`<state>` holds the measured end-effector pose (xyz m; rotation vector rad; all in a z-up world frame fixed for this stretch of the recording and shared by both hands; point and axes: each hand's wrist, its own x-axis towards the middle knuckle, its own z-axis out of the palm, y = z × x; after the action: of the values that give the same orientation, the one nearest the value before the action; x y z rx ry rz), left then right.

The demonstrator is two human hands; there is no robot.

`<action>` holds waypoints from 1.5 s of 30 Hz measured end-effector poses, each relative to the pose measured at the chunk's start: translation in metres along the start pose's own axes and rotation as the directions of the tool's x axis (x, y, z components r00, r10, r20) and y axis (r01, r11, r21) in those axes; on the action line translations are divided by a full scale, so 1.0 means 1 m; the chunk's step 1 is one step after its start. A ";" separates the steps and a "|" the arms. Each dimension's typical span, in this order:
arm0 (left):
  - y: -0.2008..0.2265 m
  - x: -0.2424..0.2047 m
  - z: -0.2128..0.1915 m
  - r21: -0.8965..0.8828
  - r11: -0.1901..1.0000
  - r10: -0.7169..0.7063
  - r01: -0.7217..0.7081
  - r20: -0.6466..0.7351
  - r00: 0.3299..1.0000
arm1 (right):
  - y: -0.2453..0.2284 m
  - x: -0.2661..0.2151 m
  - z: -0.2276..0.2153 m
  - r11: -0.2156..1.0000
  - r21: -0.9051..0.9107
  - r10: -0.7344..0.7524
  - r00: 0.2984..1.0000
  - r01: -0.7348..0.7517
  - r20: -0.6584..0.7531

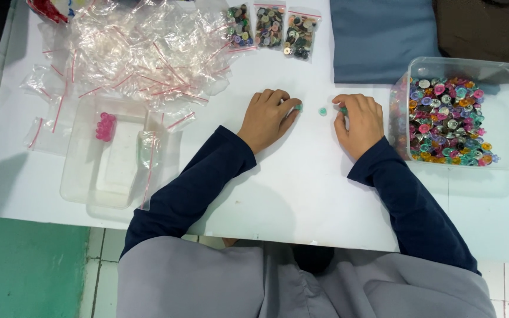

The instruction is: Sorting small colorful buttons from a plastic container into individual zip-lock bags.

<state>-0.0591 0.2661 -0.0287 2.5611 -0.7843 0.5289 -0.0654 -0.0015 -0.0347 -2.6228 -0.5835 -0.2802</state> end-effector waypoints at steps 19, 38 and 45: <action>0.000 -0.002 0.005 0.002 1.000 -0.021 0.021 -0.002 1.000 | -0.016 0.004 -0.006 0.998 0.055 -0.034 0.999 0.034 -0.014; 0.055 0.056 -0.024 0.144 0.967 0.246 -0.209 -0.329 0.912 | -0.067 0.000 -0.081 0.885 -0.335 -0.454 0.757 0.323 -0.470; 0.144 0.125 -0.020 -0.309 0.921 0.225 -0.238 -0.077 0.971 | 0.012 -0.031 -0.166 0.983 0.172 0.123 0.921 -0.063 -0.369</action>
<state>-0.0532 0.1117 0.0845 2.1703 -1.0734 0.4790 -0.1044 -0.0980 0.0986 -2.3478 -0.3310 -0.6643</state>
